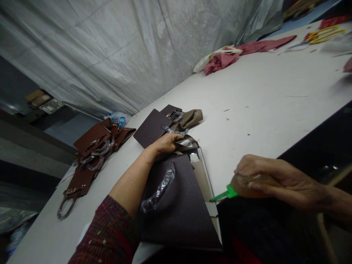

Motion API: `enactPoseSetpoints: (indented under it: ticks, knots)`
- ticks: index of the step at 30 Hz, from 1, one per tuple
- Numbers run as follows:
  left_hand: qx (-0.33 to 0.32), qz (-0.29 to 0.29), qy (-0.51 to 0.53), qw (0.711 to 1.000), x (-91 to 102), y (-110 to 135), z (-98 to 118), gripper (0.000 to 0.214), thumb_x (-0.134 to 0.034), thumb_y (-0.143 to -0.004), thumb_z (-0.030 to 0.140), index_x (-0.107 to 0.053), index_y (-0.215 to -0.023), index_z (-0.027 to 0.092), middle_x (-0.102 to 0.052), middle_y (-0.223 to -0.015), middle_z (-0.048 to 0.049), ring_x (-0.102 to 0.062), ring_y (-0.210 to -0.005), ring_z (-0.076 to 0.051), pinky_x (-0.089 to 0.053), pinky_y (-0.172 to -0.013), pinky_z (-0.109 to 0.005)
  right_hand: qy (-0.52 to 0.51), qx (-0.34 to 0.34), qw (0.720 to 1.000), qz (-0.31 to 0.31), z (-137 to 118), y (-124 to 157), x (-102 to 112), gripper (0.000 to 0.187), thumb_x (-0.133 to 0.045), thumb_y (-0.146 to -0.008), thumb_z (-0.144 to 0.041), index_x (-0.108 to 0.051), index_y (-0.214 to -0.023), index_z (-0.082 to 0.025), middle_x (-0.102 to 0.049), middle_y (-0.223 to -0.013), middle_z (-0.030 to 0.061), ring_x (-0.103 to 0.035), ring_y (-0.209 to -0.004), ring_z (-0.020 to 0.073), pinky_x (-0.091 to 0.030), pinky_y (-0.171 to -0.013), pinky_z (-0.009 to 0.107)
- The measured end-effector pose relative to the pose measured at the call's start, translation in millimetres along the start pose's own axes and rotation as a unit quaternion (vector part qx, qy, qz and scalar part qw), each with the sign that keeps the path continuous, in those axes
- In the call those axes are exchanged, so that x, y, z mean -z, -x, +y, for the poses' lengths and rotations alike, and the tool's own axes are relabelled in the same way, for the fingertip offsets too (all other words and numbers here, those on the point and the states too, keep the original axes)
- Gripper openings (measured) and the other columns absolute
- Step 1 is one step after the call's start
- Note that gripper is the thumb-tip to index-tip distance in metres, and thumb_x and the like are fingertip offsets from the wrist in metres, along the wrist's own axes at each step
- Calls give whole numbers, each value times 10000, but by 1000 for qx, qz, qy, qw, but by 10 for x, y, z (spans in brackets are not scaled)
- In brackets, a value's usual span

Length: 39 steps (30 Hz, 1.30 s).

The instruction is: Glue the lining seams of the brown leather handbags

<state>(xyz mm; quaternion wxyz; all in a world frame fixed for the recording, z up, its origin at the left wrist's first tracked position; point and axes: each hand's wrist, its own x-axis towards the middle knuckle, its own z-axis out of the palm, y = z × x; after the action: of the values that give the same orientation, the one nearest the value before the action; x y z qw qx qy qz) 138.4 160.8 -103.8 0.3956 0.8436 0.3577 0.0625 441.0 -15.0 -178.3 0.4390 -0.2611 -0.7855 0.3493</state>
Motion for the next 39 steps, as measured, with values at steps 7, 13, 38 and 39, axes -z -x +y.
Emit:
enactPoseSetpoints:
  ticks: [7, 13, 38, 39]
  knots:
    - [11, 9, -4, 1000, -3, 11, 16, 250, -710, -822, 127, -752, -1066, 160, -775, -1041, -61, -692, -934, -188, -544, -918, -365, 10, 17, 1000, 10, -71, 31, -33, 190, -569, -963, -166, -630, -1091, -292, -667, -970, 41, -674, -861, 175, -569, -728, 282]
    - [21, 11, 23, 999, -28, 26, 39, 268, -668, -815, 71, -743, -1060, 147, -773, -996, -46, -687, -897, -167, -527, -907, -341, 20, 11, 999, 41, -102, 113, -63, 232, -606, -940, -173, -629, -1122, -315, -677, -1000, 35, -683, -885, 189, -579, -734, 295]
    - [13, 119, -108, 987, 471, 688, 828, 98, -674, -788, 218, -705, -862, 161, -690, -820, 11, -619, -765, -135, -479, -754, -238, 87, 1, 996, 26, -291, -15, -150, 138, -622, -953, -236, -669, -1076, -280, -673, -983, 75, -662, -867, 237, -579, -707, 378]
    - [14, 134, -118, 984, 503, 778, 919, 100, -678, -784, 226, -704, -857, 163, -692, -827, 9, -624, -770, -139, -477, -746, -233, 99, 5, 995, 32, -257, -37, -150, 142, -630, -947, -238, -672, -1076, -281, -674, -996, 80, -662, -878, 244, -580, -719, 387]
